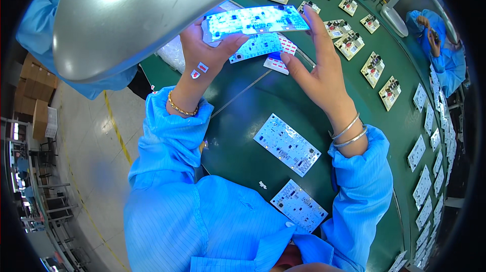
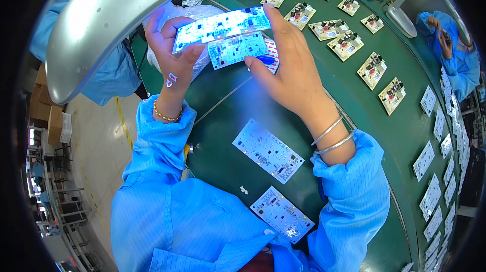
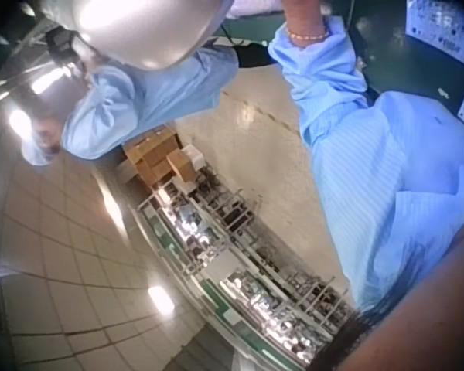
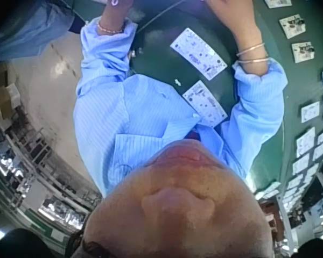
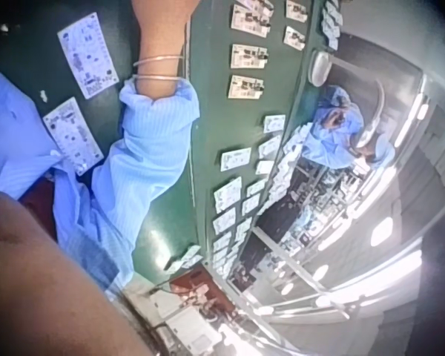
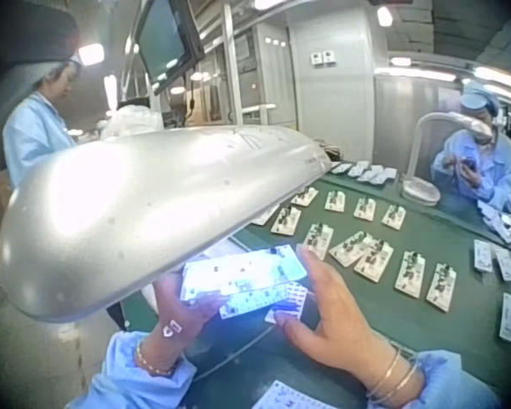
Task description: Inspecting and assembling electronic components onto printed circuit boards at a factory workbench.
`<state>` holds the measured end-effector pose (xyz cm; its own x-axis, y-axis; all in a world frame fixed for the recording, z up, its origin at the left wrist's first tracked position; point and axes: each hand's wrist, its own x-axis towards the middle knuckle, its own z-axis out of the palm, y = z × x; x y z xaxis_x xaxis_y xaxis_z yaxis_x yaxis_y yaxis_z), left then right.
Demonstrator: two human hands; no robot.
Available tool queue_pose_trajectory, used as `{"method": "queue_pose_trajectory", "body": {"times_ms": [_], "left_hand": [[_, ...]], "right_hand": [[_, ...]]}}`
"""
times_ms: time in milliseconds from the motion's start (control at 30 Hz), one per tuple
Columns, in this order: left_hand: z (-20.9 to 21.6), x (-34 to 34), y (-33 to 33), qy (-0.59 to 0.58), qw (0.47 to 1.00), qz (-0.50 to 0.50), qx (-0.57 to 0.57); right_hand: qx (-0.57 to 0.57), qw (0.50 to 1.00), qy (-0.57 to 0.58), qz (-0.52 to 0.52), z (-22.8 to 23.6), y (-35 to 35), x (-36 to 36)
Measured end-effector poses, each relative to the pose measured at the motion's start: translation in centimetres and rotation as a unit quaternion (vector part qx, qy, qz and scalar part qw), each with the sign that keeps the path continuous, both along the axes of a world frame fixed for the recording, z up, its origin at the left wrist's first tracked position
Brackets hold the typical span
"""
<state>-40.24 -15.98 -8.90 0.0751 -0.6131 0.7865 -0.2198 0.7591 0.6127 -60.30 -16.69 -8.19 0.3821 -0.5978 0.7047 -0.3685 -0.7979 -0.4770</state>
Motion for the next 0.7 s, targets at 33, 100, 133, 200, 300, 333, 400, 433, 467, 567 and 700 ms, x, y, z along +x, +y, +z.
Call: {"method": "queue_pose_trajectory", "body": {"times_ms": [33, 100, 133, 200, 300, 333, 400, 433, 467, 567, 700], "left_hand": [[0.0, -0.2, 0.0, 0.000, 1.000, -0.001, 0.000], [0.1, -0.5, -0.2, 0.055, 0.993, -0.051, -0.090], [-0.1, -0.5, -0.1, 0.055, 0.993, -0.051, -0.089], [-0.4, -0.6, 0.0, 0.027, 0.999, -0.009, -0.036], [-0.3, -0.4, -0.1, -0.059, 0.988, 0.039, -0.134], [-0.2, -0.4, -0.1, -0.059, 0.988, 0.039, -0.134], [0.1, -0.6, 0.0, -0.072, 0.976, 0.039, -0.200], [0.4, -0.7, 0.1, -0.073, 0.976, 0.039, -0.201], [0.6, -0.7, 0.3, -0.086, 0.974, 0.023, -0.209], [0.7, -0.5, 0.5, -0.114, 0.971, 0.017, -0.208], [0.6, -0.5, 0.1, -0.105, 0.973, 0.000, -0.207]], "right_hand": [[0.000, 1.000, 0.002, -0.003, 0.0, 0.0, -0.1], [-0.001, 1.000, -0.001, -0.001, 0.0, 0.0, -0.1], [-0.001, 1.000, -0.004, 0.000, -0.1, 0.0, -0.1], [-0.003, 1.000, -0.004, -0.005, -0.1, 0.0, -0.2], [-0.010, 1.000, -0.001, -0.011, 0.0, 0.0, -0.1], [-0.015, 1.000, 0.002, -0.012, 0.0, 0.0, -0.1], [-0.028, 0.999, 0.010, -0.015, -0.1, -0.1, -0.3], [-0.042, 0.999, 0.018, -0.017, -0.1, -0.1, -0.4], [-0.041, 0.999, 0.019, -0.018, -0.2, -0.1, -0.3], [-0.047, 0.999, 0.008, -0.015, 0.0, -0.1, -0.4], [-0.065, 0.997, 0.028, -0.038, 0.1, 0.0, -0.7]]}}
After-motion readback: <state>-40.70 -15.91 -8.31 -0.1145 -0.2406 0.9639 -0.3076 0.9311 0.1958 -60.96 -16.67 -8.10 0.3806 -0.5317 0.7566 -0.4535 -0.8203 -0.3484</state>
